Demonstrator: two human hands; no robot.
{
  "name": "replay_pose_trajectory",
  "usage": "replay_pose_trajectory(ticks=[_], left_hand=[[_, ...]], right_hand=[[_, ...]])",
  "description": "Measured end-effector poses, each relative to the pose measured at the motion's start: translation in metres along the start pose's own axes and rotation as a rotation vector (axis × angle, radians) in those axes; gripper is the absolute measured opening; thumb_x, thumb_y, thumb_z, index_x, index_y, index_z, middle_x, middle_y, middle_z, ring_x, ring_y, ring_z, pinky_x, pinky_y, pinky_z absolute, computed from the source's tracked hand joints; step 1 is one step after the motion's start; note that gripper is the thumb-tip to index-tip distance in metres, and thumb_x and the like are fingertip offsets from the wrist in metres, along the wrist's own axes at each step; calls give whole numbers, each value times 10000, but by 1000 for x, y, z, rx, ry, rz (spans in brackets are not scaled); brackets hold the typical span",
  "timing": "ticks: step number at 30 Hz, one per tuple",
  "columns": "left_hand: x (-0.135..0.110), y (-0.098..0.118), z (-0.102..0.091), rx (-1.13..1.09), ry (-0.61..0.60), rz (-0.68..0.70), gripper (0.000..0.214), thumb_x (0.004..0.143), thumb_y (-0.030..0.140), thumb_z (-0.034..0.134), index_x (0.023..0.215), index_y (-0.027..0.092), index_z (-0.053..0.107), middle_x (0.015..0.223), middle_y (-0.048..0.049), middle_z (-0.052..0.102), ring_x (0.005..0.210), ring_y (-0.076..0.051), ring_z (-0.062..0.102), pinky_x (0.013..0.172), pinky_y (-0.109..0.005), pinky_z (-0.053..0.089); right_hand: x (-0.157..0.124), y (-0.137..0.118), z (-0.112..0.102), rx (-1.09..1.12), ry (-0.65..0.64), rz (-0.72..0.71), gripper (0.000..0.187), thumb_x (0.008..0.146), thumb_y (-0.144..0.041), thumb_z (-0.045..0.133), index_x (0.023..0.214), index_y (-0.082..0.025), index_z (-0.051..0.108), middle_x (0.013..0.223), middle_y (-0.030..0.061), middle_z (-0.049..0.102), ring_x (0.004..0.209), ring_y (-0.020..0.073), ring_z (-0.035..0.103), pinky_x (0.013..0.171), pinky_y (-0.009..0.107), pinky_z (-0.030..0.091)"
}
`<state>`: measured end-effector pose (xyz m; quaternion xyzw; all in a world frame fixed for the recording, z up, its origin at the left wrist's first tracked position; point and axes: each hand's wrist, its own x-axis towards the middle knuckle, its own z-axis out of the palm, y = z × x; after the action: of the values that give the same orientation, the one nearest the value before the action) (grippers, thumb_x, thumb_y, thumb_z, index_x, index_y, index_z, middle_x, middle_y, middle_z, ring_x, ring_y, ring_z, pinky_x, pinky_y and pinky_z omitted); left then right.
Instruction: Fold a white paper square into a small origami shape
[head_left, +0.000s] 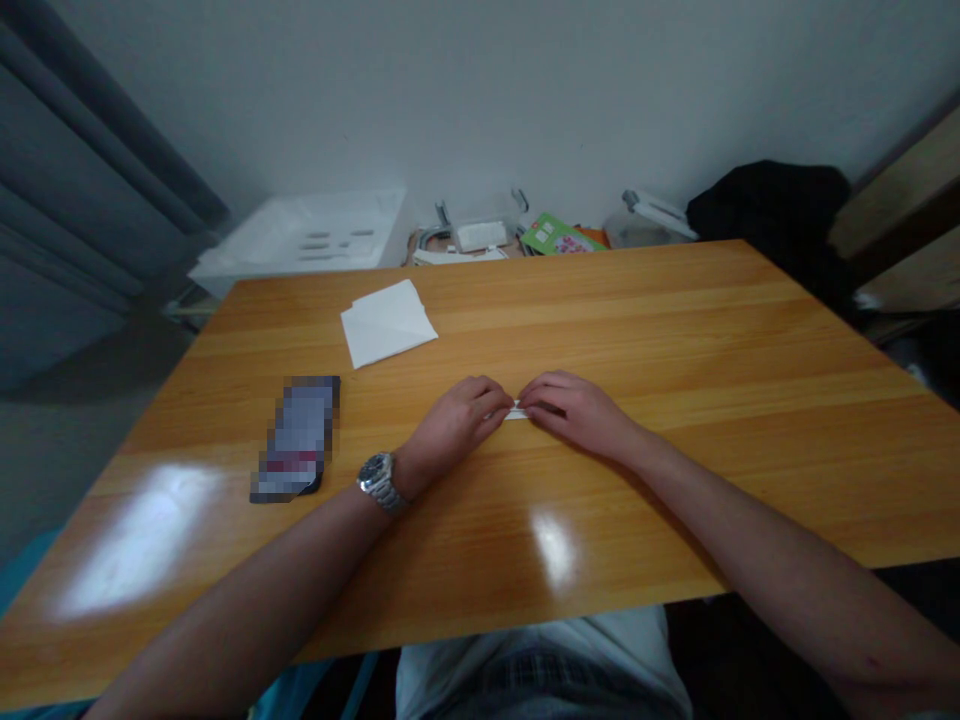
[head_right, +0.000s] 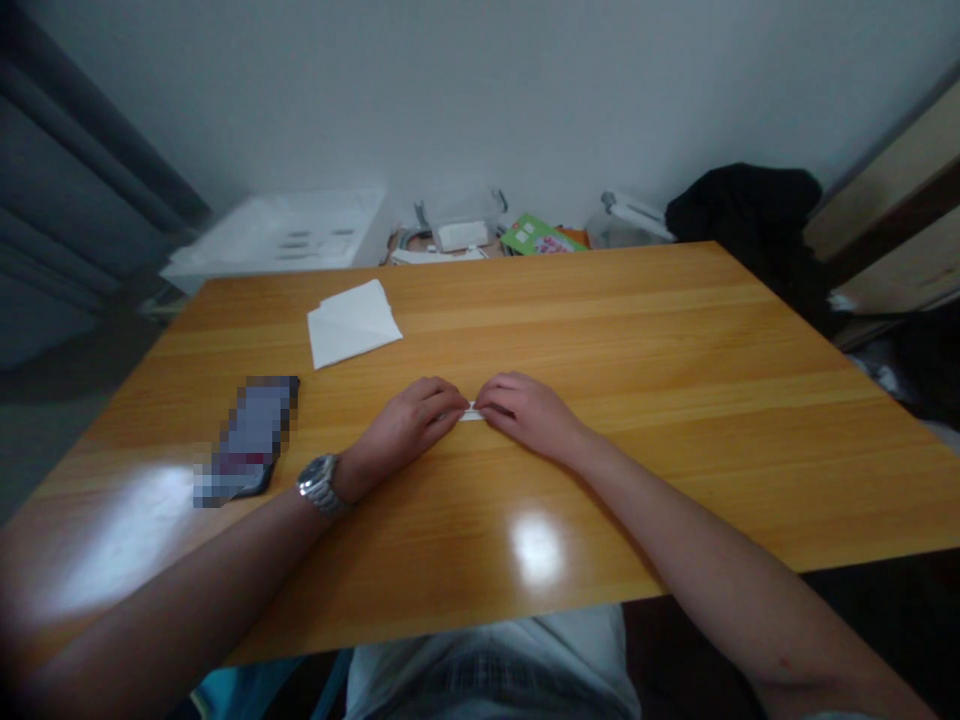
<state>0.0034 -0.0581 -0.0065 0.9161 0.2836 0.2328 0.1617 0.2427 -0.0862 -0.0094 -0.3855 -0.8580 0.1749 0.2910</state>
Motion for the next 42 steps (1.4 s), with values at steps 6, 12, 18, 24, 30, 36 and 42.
replay_pose_trajectory(ticks=[6, 12, 18, 24, 30, 36, 42], left_hand=[[0, 1, 0, -41, -6, -27, 203, 1048, 277, 491, 1088, 177, 663, 1045, -71, 675, 975, -202, 624, 900, -345, 514], [1, 3, -1, -47, 10, -34, 186, 1042, 272, 511, 1062, 167, 663, 1029, -71, 683, 963, -203, 632, 886, -344, 519], [0, 1, 1, -75, 21, -31, 186, 1039, 272, 508, 1074, 181, 667, 1034, -69, 683, 973, -200, 636, 890, -340, 522], [-1, 0, 1, -35, 39, -46, 189, 1018, 308, 563, 1036, 173, 694, 1004, -73, 681, 938, -203, 632, 861, -337, 512], [0, -1, 0, -63, 65, -54, 184, 1018, 281, 566, 1006, 172, 713, 978, -67, 677, 923, -193, 626, 851, -327, 504], [0, 1, 1, -85, 89, -79, 161, 1004, 265, 585, 974, 179, 717, 956, -58, 681, 900, -186, 629, 830, -316, 500], [0, 0, 3, -70, 92, -74, 145, 992, 252, 593, 965, 185, 718, 945, -56, 679, 893, -186, 629, 815, -309, 495]], right_hand=[[1, -3, 1, 19, 23, 45, 108, 989, -198, 593, 1019, -192, 696, 994, 78, 712, 952, 215, 650, 853, 357, 514], [1, -2, 3, 14, 34, 90, 100, 957, -227, 649, 1031, -197, 709, 997, 81, 683, 958, 221, 637, 848, 362, 510], [1, -1, 5, -23, 46, 94, 88, 968, -235, 637, 943, -200, 714, 935, 75, 673, 905, 219, 624, 798, 363, 497], [1, -1, 4, -35, 59, 98, 101, 969, -257, 649, 920, -198, 716, 917, 69, 676, 892, 215, 622, 784, 346, 478], [1, -2, 3, -54, 79, 83, 122, 974, -278, 650, 918, -196, 721, 911, 69, 682, 886, 216, 617, 791, 349, 471], [1, -4, 2, -55, 84, 71, 165, 990, -315, 626, 903, -208, 718, 899, 70, 679, 873, 216, 616, 773, 347, 470], [1, -5, 3, -24, 78, 62, 168, 1001, -319, 604, 926, -205, 702, 911, 73, 665, 878, 216, 607, 769, 348, 476]])
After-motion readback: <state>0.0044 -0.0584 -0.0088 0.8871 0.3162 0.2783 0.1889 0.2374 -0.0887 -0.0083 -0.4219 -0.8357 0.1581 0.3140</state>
